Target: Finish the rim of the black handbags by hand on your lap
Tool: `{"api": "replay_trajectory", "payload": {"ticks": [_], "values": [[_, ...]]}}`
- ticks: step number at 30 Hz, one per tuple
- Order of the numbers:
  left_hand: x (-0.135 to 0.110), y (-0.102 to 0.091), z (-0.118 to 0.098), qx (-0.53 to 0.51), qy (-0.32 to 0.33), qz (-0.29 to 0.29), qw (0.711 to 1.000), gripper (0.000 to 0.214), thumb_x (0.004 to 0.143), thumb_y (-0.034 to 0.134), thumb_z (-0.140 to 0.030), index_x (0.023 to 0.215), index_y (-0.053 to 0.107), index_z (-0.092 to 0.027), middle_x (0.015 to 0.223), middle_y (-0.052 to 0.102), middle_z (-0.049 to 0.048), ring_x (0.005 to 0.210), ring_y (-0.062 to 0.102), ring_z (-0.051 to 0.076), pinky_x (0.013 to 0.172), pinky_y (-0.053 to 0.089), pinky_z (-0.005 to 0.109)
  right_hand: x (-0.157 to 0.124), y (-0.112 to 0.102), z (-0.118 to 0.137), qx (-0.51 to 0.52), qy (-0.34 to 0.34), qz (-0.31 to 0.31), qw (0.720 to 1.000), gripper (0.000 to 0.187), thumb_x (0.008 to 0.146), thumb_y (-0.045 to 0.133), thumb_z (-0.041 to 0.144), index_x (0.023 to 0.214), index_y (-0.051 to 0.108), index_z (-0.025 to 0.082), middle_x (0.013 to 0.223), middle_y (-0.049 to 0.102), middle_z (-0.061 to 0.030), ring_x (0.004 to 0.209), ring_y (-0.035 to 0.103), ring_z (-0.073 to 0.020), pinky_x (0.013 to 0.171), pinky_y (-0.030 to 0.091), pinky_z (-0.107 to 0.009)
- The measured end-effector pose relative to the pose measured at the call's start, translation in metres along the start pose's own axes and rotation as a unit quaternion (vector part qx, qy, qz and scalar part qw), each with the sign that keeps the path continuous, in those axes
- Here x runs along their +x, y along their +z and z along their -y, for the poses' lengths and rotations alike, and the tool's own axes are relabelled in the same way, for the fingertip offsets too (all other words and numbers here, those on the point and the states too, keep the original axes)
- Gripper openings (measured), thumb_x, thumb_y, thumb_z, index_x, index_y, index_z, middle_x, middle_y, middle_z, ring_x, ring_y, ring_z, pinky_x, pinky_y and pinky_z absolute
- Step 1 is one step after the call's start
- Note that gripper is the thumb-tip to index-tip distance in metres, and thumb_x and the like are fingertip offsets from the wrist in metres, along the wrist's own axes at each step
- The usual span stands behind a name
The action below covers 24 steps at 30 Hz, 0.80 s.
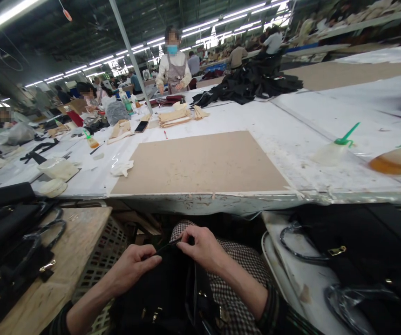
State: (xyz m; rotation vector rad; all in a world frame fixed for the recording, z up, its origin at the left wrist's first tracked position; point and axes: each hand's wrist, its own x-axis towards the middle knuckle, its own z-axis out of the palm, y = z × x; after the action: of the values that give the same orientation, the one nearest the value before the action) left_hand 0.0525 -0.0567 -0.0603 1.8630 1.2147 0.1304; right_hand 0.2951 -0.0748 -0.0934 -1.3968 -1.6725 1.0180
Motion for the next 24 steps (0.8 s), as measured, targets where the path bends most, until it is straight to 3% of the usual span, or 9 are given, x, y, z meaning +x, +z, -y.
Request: {"api": "replay_trajectory", "payload": {"ticks": [6,9,12,16,24], "values": [[0.002,0.0,0.002,0.02,-0.005,-0.009,1.0,0.035,0.088,0.054,-0.042,0.064,0.049,-0.017,0.059,0.036,-0.006,0.059,0.035,0.01,0.054,0.024,0.023,-0.004,0.012,-0.006,-0.005,0.0,-0.051,0.999,0.019,0.079,0.064,0.021,0.062,0.056,0.02,0.075,0.07,-0.001,0.071,0.062,-0.0174,0.07,0.047,-0.027],[0.006,-0.003,0.0,0.059,0.006,-0.019,0.998,0.032,0.087,0.056,-0.04,0.066,0.056,-0.017,0.059,0.044,-0.0049,0.06,0.042,0.011,0.056,0.029,0.023,-0.006,0.015,-0.006,-0.005,0.002,-0.062,0.998,0.02,0.08,0.062,0.022,0.062,0.055,0.02,0.075,0.069,-0.0013,0.07,0.061,-0.0174,0.069,0.046,-0.028],[0.014,-0.003,-0.009,0.062,0.048,-0.036,0.996,0.019,0.084,0.063,-0.037,0.083,0.069,-0.019,0.071,0.062,-0.0025,0.068,0.054,0.014,0.063,0.037,0.022,-0.008,0.014,-0.004,-0.012,0.003,-0.061,0.998,0.02,0.08,0.062,0.023,0.062,0.054,0.02,0.073,0.068,-0.001,0.069,0.06,-0.0172,0.067,0.045,-0.027],[0.027,0.005,-0.021,0.053,0.124,-0.042,0.99,0.024,0.083,0.068,-0.033,0.105,0.071,-0.025,0.097,0.073,-0.0008,0.087,0.063,0.017,0.08,0.043,0.023,-0.01,0.012,-0.001,-0.023,0.001,-0.056,0.998,0.018,0.08,0.061,0.022,0.063,0.054,0.02,0.071,0.066,-0.0002,0.067,0.058,-0.0168,0.064,0.043,-0.027],[0.043,0.013,-0.022,0.043,0.148,-0.022,0.988,0.018,0.088,0.061,-0.031,0.09,0.075,-0.021,0.084,0.073,-0.0007,0.077,0.063,0.015,0.073,0.042,0.022,-0.012,0.009,-0.001,-0.023,0.01,-0.056,0.998,0.018,0.081,0.061,0.019,0.064,0.054,0.019,0.072,0.066,-0.0002,0.069,0.059,-0.0168,0.065,0.043,-0.027]]}}
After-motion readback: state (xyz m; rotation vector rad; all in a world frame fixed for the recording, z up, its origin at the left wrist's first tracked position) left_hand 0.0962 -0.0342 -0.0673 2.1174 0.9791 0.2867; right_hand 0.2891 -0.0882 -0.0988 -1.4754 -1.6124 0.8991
